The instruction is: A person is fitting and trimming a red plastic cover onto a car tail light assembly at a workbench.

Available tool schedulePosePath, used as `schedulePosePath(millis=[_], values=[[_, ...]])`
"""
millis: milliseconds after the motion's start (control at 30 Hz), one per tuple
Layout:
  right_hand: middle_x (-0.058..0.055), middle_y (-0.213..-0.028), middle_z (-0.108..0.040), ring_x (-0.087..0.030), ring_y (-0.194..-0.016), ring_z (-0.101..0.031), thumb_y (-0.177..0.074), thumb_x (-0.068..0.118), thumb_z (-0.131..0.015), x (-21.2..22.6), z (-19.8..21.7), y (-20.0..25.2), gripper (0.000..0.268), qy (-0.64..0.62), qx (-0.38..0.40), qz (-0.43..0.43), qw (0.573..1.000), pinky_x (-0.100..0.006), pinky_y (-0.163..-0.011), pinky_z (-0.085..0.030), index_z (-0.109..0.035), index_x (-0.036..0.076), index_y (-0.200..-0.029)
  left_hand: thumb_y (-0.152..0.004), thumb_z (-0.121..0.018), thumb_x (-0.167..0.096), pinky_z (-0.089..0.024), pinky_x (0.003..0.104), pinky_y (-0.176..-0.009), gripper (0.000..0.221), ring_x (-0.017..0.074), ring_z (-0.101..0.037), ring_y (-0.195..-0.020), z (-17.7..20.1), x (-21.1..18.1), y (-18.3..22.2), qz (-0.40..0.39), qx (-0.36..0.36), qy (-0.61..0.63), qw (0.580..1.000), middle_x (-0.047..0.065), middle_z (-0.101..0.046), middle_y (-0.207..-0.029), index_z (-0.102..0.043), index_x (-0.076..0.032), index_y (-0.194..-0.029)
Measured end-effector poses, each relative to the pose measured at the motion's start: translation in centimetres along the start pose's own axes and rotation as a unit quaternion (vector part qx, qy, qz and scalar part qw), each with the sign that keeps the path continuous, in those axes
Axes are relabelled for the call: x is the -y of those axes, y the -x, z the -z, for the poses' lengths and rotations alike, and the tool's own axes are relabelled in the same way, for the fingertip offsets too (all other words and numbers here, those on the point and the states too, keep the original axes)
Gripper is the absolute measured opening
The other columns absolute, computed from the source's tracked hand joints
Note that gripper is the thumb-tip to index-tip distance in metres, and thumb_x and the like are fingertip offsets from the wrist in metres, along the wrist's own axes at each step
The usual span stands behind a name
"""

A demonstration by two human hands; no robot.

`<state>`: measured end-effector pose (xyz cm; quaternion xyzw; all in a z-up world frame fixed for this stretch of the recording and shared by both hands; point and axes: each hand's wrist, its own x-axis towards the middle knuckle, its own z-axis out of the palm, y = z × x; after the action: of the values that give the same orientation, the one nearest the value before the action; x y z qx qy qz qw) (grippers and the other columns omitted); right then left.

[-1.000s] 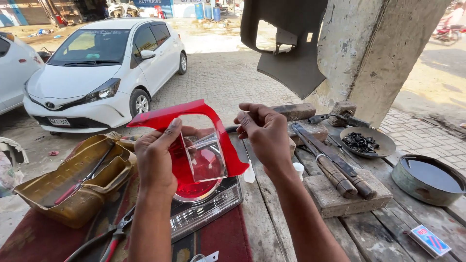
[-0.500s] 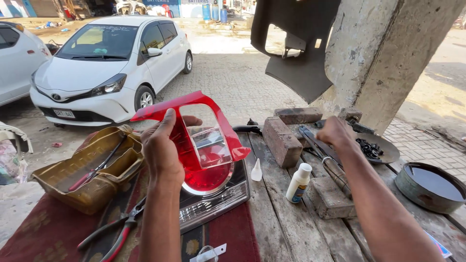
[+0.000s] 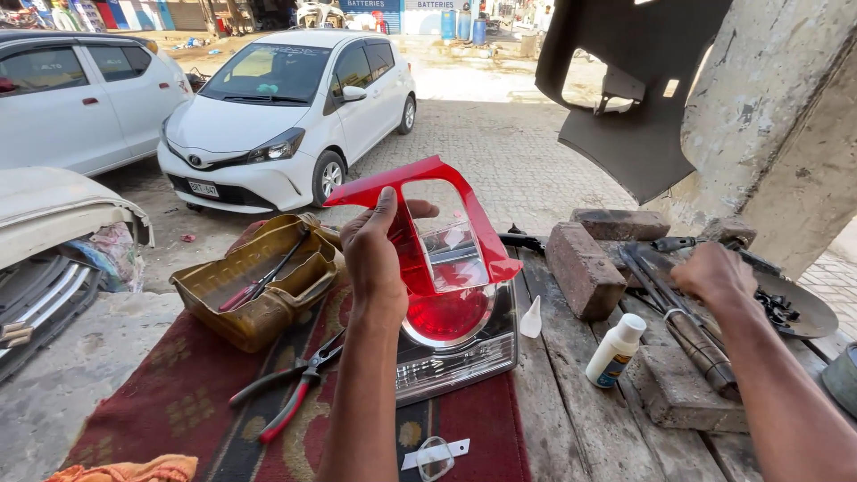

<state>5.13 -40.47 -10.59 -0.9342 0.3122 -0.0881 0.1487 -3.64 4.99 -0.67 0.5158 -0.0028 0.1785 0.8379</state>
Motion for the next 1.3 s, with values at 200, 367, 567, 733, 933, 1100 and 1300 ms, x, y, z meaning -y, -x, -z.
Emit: schedulePosePath(millis=[200,367,567,733,933,1100,1300], values=[[-0.020,-0.106,-0.073,-0.031,-0.094,-0.067,-0.100,0.001,-0.063,6.5,6.5,8.6,0.019,-0.255,-0.196,0.156,0.934,-0.051,-0.078,-0.055,-0.070,-0.003,-0.117,-0.104,-0.050,-0.032,-0.041,0.025,-0.049,0.046,0.0103,-0.052,-0.060,0.1,0.3,-0.5,0.011,-0.038,-0.014,0.999,0.007,-0.079,-0.082,-0.083,-0.008,-0.083],[-0.008,-0.100,-0.068,-0.013,-0.065,-0.055,-0.092,0.004,-0.074,14.3,8.5,21.5,0.034,-0.550,0.007,0.173,0.817,-0.023,-0.048,-0.046,-0.070,0.005,-0.125,-0.105,-0.051,-0.028,-0.048,0.027,-0.046,0.047,0.0176,-0.061,-0.054,0.8,0.2,-1.2,-0.021,-0.065,0.019,0.997,0.014,-0.080,-0.082,-0.080,-0.003,-0.079],[-0.013,-0.077,-0.068,-0.017,-0.046,-0.061,-0.096,0.007,-0.062,17.8,2.9,29.2,0.042,-0.527,0.085,0.301,0.790,-0.028,-0.037,-0.053,-0.065,0.002,-0.137,-0.104,-0.051,-0.031,-0.052,0.028,-0.065,0.050,0.0185,-0.065,-0.072,2.7,-0.7,-2.2,-0.053,-0.117,0.001,0.992,0.011,-0.079,-0.082,-0.080,-0.002,-0.076],[-0.001,-0.093,-0.074,-0.021,-0.075,-0.071,-0.099,0.019,-0.055,17.2,-2.6,31.2,0.037,-0.342,-0.050,0.470,0.812,-0.035,-0.067,-0.053,-0.066,0.013,-0.133,-0.104,-0.051,-0.032,-0.056,0.031,-0.058,0.050,0.0220,-0.069,-0.070,3.6,-1.1,-2.7,-0.045,-0.147,0.014,0.988,0.014,-0.077,-0.080,-0.079,-0.001,-0.077],[0.005,-0.088,-0.071,-0.020,-0.052,-0.062,-0.099,0.010,-0.051,16.3,-4.9,31.3,0.046,-0.243,-0.098,0.522,0.812,-0.038,-0.043,-0.046,-0.056,0.014,-0.145,-0.104,-0.048,-0.027,-0.059,0.034,-0.072,0.050,0.0232,-0.071,-0.076,3.6,-1.2,-2.6,-0.062,-0.155,0.005,0.986,0.014,-0.080,-0.083,-0.079,-0.001,-0.075],[0.003,-0.095,-0.071,-0.022,-0.070,-0.069,-0.098,0.009,-0.051,16.1,-5.5,31.2,0.050,-0.256,-0.075,0.513,0.816,-0.040,-0.057,-0.053,-0.052,0.013,-0.148,-0.105,-0.049,-0.030,-0.057,0.034,-0.061,0.051,0.0243,-0.069,-0.074,3.3,-1.4,-2.2,-0.053,-0.152,0.014,0.987,0.014,-0.076,-0.082,-0.078,-0.001,-0.075],[0.002,-0.093,-0.070,-0.020,-0.069,-0.067,-0.099,0.007,-0.051,16.3,-5.2,31.4,0.050,-0.256,-0.081,0.523,0.809,-0.039,-0.052,-0.051,-0.052,0.012,-0.148,-0.104,-0.050,-0.030,-0.058,0.034,-0.064,0.049,0.0236,-0.071,-0.081,3.3,-1.2,-2.3,-0.061,-0.151,0.023,0.986,0.013,-0.078,-0.087,-0.078,-0.002,-0.074]])
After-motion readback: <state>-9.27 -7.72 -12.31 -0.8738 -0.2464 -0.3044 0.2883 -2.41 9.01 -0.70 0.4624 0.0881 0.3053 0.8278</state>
